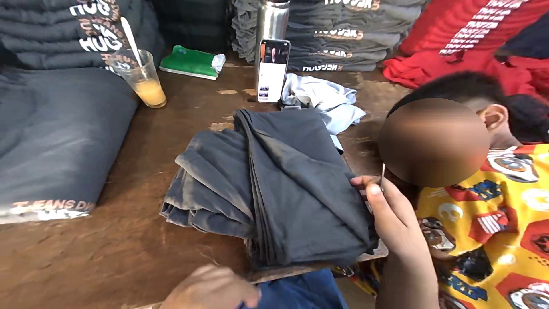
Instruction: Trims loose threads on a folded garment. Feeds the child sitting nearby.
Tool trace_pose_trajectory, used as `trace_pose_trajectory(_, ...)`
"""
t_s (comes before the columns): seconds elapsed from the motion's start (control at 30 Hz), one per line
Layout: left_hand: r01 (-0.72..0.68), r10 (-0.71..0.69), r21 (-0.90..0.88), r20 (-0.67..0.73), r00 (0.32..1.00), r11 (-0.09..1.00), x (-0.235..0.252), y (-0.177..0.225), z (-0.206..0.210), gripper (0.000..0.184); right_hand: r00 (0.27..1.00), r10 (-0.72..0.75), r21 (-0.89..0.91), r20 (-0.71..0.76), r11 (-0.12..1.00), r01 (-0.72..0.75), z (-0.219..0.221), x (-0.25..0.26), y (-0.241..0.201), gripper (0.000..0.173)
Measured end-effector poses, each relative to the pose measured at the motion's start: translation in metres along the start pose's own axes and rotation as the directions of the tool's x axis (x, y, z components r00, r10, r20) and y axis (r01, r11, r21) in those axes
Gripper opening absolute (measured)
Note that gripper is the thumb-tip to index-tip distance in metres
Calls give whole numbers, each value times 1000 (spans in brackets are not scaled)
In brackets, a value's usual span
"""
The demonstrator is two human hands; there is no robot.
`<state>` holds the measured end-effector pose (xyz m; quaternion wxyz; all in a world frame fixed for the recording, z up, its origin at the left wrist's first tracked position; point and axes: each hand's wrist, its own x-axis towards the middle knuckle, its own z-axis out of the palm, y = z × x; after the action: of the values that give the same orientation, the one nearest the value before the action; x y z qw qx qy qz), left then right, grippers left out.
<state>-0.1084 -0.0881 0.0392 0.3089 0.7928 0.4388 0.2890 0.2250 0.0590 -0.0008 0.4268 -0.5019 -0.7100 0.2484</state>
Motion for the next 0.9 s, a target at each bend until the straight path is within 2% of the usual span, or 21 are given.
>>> trace_pose_trajectory(0.07,172,-156,84,-173,973,981,6,-3,17,71,995,78,77,-53,994,-74,8,8,4,47)
trace_pose_trajectory(0.13,237,-195,94,-329,924,967,16,-11,41,93,990,103,99,-101,991,-93,6,12,12,51)
trace_pose_trajectory(0.2,254,-226,27,-377,898,967,24,-11,61,111,994,71,66,-82,996,-65,5,14,15,51)
trace_pose_trajectory(0.27,218,-240,-102,-363,900,971,27,-5,74,118,999,-40,63,-7,997,41,7,14,15,46)
trace_pose_trajectory(0.37,-5,-171,-377,-432,886,926,27,-7,86,112,981,-194,237,-1,953,189,8,11,7,25)
trace_pose_trajectory(0.4,-96,-143,-458,-461,876,884,30,-9,87,108,975,-221,326,-9,921,211,8,11,2,19)
trace_pose_trajectory(0.47,-237,-112,-593,-491,864,770,35,-9,86,104,970,-242,445,-14,867,223,9,13,-8,17)
trace_pose_trajectory(0.5,-269,-114,-652,-482,869,708,37,-7,84,103,973,-229,416,-24,883,218,10,13,-11,17)
trace_pose_trajectory(0.53,-288,-121,-703,-470,874,650,38,-5,84,102,980,-194,326,-40,925,196,10,13,-11,24)
trace_pose_trajectory(0.57,-298,-126,-742,-456,881,601,39,-4,83,102,987,-145,206,-65,966,155,12,14,-9,40)
trace_pose_trajectory(0.6,-302,-131,-769,-444,886,564,39,-3,84,103,994,-91,95,-66,991,97,13,15,-4,47)
trace_pose_trajectory(0.7,-316,-147,-811,-436,888,493,39,-2,87,104,998,-40,-25,-56,999,38,15,17,4,42)
trace_pose_trajectory(0.73,-324,-152,-823,-435,887,467,39,-2,88,104,997,-53,13,-53,998,54,15,17,4,37)
trace_pose_trajectory(0.8,-335,-156,-838,-434,887,430,39,-2,90,104,995,-72,207,-67,975,84,17,14,-3,29)
trace_pose_trajectory(0.9,-329,-151,-841,-426,892,430,39,-3,91,101,987,-151,546,-53,824,155,21,6,-24,29)
